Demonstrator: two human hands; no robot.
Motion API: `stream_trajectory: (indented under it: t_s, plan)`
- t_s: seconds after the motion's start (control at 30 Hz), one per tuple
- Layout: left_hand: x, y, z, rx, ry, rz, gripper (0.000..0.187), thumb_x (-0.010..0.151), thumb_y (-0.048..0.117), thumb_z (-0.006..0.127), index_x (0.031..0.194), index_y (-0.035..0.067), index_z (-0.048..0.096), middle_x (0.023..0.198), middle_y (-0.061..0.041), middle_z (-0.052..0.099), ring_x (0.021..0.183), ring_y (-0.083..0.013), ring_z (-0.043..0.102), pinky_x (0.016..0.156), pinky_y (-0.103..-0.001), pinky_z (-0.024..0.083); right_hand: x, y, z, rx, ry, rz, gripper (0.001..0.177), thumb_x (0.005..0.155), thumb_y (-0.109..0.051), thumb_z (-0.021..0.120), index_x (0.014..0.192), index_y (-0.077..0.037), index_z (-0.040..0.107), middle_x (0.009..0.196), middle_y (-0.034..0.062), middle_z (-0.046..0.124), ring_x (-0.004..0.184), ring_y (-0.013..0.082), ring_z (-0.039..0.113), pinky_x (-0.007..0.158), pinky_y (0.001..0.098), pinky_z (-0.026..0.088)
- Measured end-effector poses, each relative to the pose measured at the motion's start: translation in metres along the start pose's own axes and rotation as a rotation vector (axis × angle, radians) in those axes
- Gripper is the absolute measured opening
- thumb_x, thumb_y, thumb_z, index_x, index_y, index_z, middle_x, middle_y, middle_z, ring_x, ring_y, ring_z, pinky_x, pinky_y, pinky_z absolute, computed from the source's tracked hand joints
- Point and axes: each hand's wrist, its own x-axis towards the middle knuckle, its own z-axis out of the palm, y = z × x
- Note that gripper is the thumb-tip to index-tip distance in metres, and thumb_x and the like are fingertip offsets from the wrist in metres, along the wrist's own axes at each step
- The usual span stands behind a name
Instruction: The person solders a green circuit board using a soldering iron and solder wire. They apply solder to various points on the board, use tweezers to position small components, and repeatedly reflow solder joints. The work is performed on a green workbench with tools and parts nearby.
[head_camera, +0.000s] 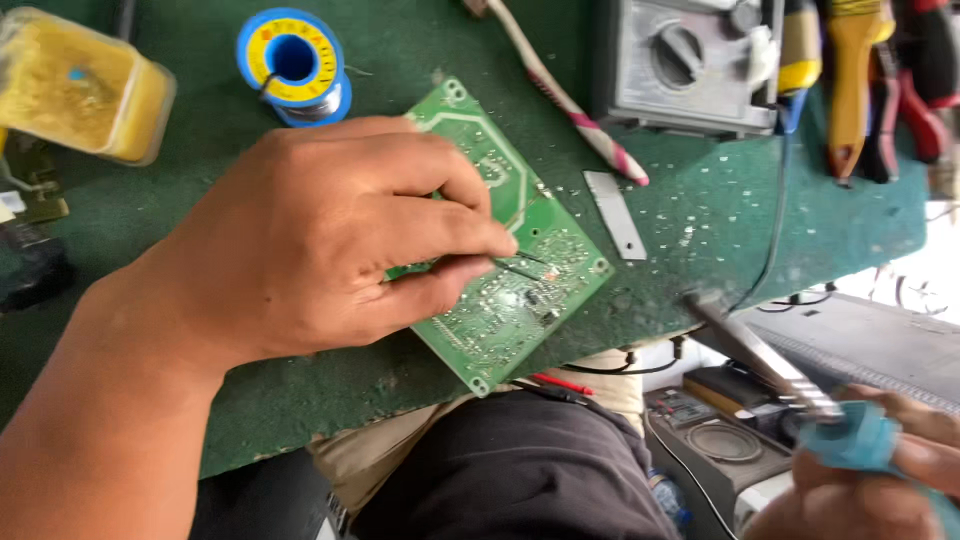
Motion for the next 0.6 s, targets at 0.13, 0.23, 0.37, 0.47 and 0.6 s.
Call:
stream_trajectory:
  t_s: [0.13,0.23,0.37,0.47,0.6]
  plan:
    - [0.0,-0.005,0.002,-0.022,-0.013,0.015,0.01,0.106,0.002,0.081,0.115,0.005,0.078,0.11,-0.008,0.069,0.088,-0.0311,0.059,0.077,-0.044,0.05,-0.01,-0.018,-0.028,-2.032,0.185,-0.286,0.029,0.098,-0.008,0.057,0.117,0.005,0.074,0.111,0.0162,0.08,0.102,0.0222,0.077,0.104,0.0351,0.057]
    - [-0.001,-0.006,0.001,0.018,-0.024,0.008,0.015,0.108,0.0,0.077,0.119,0.009,0.077,0.114,-0.005,0.07,0.094,-0.0339,0.054,0.078,-0.048,0.048,-0.011,0.058,-0.018,-2.022,-0.106,-0.85,0.017,0.102,-0.014,0.056,0.118,-0.006,0.057,0.095,0.0109,0.068,0.082,0.0199,0.074,0.087,0.0345,0.068]
    - [-0.001,-0.004,0.001,0.038,-0.014,-0.013,0.021,0.112,-0.005,0.064,0.119,0.01,0.076,0.114,-0.004,0.071,0.091,-0.0314,0.056,0.079,-0.047,0.045,-0.003,0.056,-0.011,-1.967,-0.151,-0.753,0.021,0.096,-0.02,0.061,0.115,-0.013,0.061,0.089,0.0057,0.068,0.074,0.0172,0.07,0.08,0.0318,0.066]
    - [0.0,-0.004,0.0,0.071,0.006,0.001,0.018,0.113,-0.006,0.066,0.118,0.007,0.076,0.114,-0.007,0.072,0.082,-0.0304,0.054,0.074,-0.044,0.047,0.001,0.055,-0.006,-1.974,-0.209,-0.717,0.024,0.096,-0.021,0.062,0.119,-0.014,0.063,0.088,0.0026,0.069,0.069,0.0141,0.067,0.076,0.0302,0.064]
    - [-0.002,-0.005,0.001,0.079,0.015,-0.004,0.015,0.113,-0.005,0.07,0.12,0.006,0.077,0.118,-0.009,0.073,0.087,-0.0309,0.057,0.075,-0.043,0.05,-0.006,0.039,-0.007,-2.112,-0.179,-0.589,0.026,0.098,-0.021,0.062,0.123,-0.017,0.064,0.09,-0.0009,0.071,0.072,0.0126,0.074,0.082,0.0316,0.068]
